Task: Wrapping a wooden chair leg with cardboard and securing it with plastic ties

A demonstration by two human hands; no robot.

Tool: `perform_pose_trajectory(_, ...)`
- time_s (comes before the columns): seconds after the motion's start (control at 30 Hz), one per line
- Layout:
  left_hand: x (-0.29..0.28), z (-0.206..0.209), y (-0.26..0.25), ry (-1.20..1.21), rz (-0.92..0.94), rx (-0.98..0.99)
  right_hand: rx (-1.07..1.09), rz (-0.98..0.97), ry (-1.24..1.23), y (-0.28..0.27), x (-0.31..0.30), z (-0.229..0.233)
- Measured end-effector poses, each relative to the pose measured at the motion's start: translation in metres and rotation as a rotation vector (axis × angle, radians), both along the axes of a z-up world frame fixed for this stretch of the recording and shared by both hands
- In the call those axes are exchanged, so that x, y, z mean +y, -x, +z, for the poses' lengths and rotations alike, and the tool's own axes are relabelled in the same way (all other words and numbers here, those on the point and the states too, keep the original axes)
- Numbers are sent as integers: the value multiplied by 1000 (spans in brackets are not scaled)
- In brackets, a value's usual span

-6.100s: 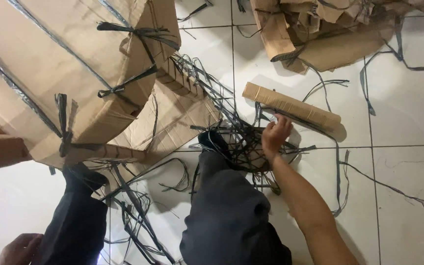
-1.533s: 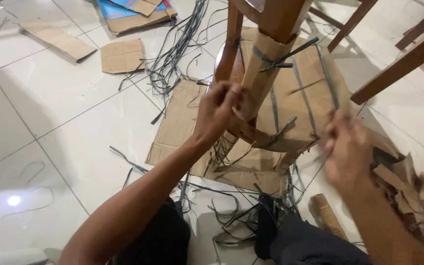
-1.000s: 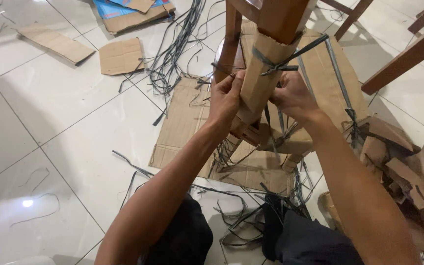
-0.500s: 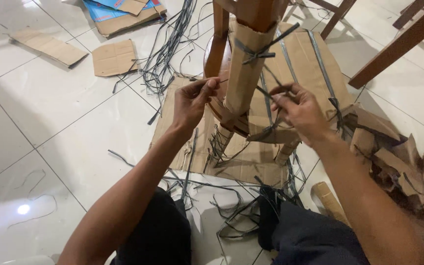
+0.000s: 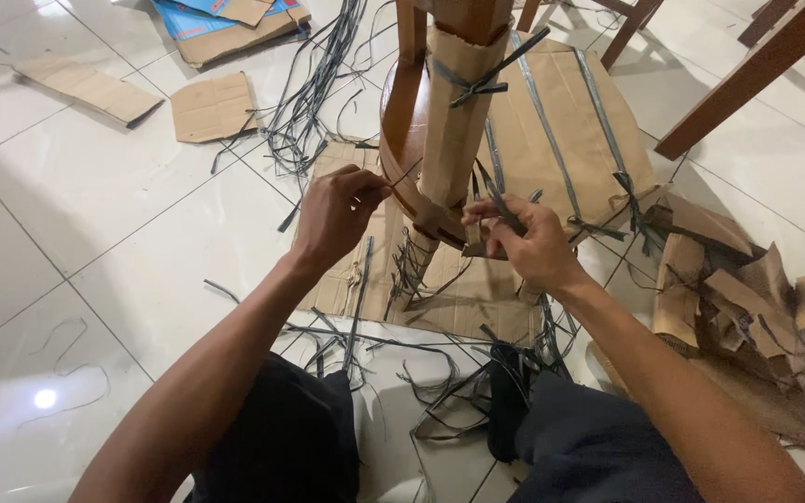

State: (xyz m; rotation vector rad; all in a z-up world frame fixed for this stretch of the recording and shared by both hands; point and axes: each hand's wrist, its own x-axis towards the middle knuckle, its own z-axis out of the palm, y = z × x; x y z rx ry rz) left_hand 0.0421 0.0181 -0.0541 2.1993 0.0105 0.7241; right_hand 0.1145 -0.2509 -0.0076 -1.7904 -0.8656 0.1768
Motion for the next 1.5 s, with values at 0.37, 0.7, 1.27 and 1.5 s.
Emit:
perform_pose_trajectory(0.37,-4,-9,10,-355,-25,157,-883,-160,197,-16,1,-8)
perform_pose_trajectory(0.7,-46,18,20,-690,-97,60,-899,-63,164,-14,21,-24)
perform_pose_trajectory(1.27,-61,3,18,-690,-62,-171,-836,33,77,-7,42,-25)
perform_pose_trajectory(1.5,-60,8,19,-573,-75,-192,-960,46,132,-6,37,-21)
